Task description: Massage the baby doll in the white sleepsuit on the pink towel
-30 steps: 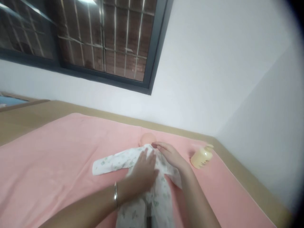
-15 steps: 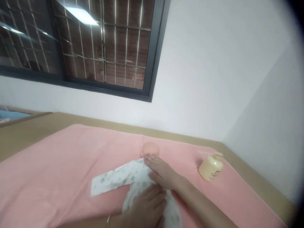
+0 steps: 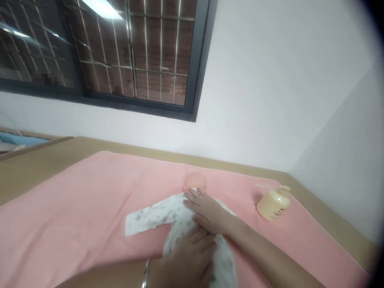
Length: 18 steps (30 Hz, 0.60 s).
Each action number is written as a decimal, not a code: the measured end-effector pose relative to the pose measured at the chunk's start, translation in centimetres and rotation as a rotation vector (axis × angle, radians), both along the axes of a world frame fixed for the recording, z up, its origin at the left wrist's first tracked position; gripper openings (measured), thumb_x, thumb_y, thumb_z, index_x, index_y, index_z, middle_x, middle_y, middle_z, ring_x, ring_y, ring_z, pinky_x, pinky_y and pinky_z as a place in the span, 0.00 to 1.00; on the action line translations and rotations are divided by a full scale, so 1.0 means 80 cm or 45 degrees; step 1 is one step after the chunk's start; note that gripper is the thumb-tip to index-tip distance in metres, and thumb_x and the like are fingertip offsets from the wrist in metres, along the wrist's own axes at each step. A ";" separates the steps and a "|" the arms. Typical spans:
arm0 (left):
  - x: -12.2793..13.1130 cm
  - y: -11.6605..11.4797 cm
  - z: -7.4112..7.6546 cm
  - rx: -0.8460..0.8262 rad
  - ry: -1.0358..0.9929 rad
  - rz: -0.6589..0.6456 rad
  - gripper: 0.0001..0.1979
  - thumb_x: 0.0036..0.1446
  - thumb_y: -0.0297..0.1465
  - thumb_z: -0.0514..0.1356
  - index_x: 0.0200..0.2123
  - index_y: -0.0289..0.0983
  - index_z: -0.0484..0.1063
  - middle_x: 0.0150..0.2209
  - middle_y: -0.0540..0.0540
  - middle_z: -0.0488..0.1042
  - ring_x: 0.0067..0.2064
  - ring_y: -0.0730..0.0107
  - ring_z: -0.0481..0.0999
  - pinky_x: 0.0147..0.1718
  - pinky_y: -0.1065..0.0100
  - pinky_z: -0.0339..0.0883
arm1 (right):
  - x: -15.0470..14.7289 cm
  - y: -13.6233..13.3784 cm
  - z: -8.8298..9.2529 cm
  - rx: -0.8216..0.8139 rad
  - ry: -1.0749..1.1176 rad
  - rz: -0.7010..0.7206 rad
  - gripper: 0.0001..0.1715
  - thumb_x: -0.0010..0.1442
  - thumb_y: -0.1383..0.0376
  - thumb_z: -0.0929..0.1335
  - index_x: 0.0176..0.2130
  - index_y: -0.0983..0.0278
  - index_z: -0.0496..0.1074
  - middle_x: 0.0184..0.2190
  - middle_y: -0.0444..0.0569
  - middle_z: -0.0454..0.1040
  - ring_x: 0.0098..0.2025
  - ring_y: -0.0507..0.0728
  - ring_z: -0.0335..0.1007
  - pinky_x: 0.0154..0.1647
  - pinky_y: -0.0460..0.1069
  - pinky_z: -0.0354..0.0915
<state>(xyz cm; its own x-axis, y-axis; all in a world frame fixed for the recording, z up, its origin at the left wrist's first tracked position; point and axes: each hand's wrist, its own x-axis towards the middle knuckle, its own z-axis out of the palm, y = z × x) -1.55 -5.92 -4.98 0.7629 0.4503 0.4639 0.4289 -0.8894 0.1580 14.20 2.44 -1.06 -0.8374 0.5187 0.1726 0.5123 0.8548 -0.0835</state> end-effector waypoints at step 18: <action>-0.001 -0.002 -0.009 -0.005 -0.069 0.011 0.15 0.57 0.29 0.52 0.47 0.34 0.68 0.52 0.38 0.70 0.58 0.54 0.63 0.61 0.49 0.51 | 0.005 0.014 -0.013 -0.031 -0.036 0.023 0.35 0.67 0.56 0.57 0.67 0.68 0.47 0.68 0.55 0.43 0.69 0.61 0.34 0.68 0.60 0.38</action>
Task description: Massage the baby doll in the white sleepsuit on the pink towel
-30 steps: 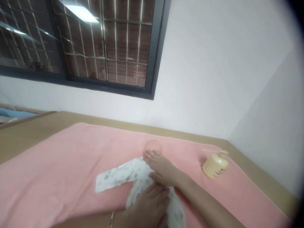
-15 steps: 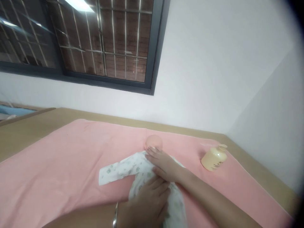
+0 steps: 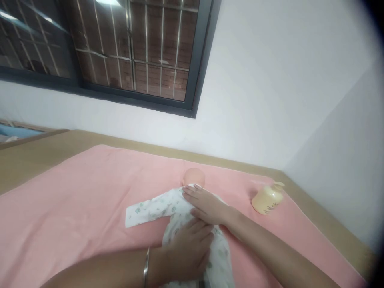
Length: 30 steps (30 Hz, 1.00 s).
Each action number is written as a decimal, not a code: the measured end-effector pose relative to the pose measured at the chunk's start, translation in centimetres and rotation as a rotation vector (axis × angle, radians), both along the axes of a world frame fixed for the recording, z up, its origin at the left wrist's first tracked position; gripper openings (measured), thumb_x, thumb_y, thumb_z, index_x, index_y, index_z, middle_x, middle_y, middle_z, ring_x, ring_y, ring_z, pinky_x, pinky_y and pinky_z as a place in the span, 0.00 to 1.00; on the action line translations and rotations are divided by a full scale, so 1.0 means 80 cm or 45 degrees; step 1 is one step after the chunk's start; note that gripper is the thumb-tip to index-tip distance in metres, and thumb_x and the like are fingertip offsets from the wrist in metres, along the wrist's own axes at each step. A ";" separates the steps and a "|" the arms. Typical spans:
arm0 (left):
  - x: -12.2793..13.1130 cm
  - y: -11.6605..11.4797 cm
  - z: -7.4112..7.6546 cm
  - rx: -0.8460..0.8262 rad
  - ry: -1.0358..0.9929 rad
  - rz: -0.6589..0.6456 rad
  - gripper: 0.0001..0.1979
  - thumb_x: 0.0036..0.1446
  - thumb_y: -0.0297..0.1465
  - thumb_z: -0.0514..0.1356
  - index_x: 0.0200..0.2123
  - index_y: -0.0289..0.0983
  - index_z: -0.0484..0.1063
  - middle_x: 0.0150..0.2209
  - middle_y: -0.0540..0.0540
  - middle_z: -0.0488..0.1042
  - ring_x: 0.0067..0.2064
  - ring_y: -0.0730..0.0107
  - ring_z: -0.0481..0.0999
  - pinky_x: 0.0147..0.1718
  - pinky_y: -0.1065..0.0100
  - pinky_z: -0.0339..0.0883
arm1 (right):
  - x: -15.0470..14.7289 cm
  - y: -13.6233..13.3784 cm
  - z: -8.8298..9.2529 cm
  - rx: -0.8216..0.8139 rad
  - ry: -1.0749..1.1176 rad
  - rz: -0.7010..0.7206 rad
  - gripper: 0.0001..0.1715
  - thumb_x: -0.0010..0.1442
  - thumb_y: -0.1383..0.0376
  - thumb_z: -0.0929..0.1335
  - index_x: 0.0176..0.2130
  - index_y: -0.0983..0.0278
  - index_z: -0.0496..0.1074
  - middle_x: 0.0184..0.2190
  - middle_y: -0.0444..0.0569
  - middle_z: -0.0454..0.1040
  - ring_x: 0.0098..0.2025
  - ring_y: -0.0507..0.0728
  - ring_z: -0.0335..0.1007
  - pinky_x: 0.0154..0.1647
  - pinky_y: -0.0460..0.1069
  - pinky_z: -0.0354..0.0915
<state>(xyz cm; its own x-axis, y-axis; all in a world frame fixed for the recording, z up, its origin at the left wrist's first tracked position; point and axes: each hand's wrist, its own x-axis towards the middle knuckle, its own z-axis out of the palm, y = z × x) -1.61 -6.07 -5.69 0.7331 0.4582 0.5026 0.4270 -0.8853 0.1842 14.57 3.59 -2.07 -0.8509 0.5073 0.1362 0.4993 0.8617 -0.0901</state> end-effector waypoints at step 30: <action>-0.002 0.001 0.007 -0.014 0.040 -0.014 0.17 0.58 0.29 0.53 0.51 0.34 0.65 0.54 0.40 0.69 0.58 0.56 0.64 0.60 0.52 0.55 | 0.000 0.013 -0.001 0.017 0.035 -0.031 0.36 0.68 0.55 0.57 0.67 0.69 0.47 0.68 0.58 0.42 0.69 0.61 0.33 0.67 0.60 0.39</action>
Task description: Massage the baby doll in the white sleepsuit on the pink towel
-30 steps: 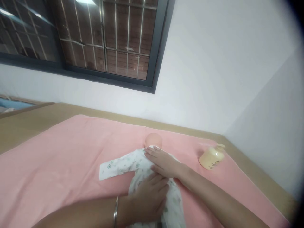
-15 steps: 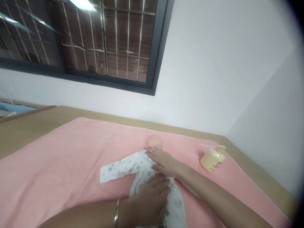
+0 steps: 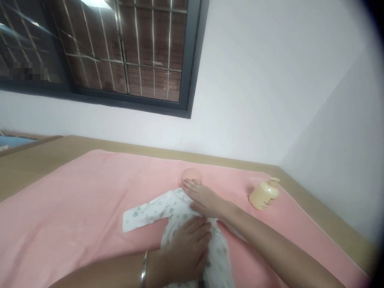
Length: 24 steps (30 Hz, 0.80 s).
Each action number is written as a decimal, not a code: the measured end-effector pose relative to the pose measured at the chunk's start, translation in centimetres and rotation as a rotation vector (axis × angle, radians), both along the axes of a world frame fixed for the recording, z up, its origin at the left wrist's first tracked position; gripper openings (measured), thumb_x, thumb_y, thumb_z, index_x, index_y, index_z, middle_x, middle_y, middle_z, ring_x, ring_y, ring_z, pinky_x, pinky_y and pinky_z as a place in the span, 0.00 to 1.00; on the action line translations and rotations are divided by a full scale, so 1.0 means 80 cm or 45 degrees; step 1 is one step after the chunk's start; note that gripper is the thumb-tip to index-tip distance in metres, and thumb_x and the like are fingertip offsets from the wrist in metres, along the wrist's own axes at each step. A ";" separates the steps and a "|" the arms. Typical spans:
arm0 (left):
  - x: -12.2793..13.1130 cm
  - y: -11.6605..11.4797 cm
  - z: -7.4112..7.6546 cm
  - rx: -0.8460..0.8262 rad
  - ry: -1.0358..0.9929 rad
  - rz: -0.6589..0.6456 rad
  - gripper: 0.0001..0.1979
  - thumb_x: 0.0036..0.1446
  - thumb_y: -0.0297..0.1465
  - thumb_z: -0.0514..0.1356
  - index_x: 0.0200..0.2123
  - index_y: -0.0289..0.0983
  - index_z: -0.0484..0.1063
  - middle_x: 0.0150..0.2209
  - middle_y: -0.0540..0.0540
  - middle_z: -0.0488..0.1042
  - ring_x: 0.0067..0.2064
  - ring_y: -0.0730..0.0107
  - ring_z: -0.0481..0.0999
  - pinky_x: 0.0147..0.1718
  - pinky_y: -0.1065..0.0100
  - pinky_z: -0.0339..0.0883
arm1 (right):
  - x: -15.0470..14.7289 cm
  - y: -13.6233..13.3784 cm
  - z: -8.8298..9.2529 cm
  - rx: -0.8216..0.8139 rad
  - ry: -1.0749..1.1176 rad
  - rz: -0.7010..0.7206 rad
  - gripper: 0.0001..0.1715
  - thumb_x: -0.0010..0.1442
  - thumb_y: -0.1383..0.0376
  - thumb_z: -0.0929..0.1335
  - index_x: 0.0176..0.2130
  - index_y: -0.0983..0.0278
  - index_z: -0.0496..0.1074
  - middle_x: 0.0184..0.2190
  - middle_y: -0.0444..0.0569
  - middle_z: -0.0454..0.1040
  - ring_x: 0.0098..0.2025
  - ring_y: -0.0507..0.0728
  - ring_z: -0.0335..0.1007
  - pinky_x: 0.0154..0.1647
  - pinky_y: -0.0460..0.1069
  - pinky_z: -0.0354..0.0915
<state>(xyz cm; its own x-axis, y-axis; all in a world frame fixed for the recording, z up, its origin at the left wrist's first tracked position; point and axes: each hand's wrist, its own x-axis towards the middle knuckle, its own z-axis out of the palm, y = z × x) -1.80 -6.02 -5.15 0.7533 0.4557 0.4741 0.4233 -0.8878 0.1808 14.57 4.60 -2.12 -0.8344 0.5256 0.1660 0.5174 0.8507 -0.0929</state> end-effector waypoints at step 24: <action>-0.001 0.001 0.001 0.036 -0.025 0.002 0.18 0.58 0.28 0.52 0.52 0.35 0.66 0.54 0.41 0.69 0.58 0.56 0.64 0.59 0.52 0.57 | -0.001 0.001 0.002 -0.006 0.008 -0.019 0.35 0.68 0.53 0.55 0.67 0.69 0.49 0.67 0.58 0.45 0.69 0.60 0.36 0.67 0.59 0.39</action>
<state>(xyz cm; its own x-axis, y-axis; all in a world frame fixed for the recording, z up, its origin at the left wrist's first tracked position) -1.87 -5.97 -5.09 0.7431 0.4432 0.5014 0.4213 -0.8920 0.1641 14.52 4.64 -1.94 -0.8252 0.5390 0.1692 0.5296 0.8423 -0.1001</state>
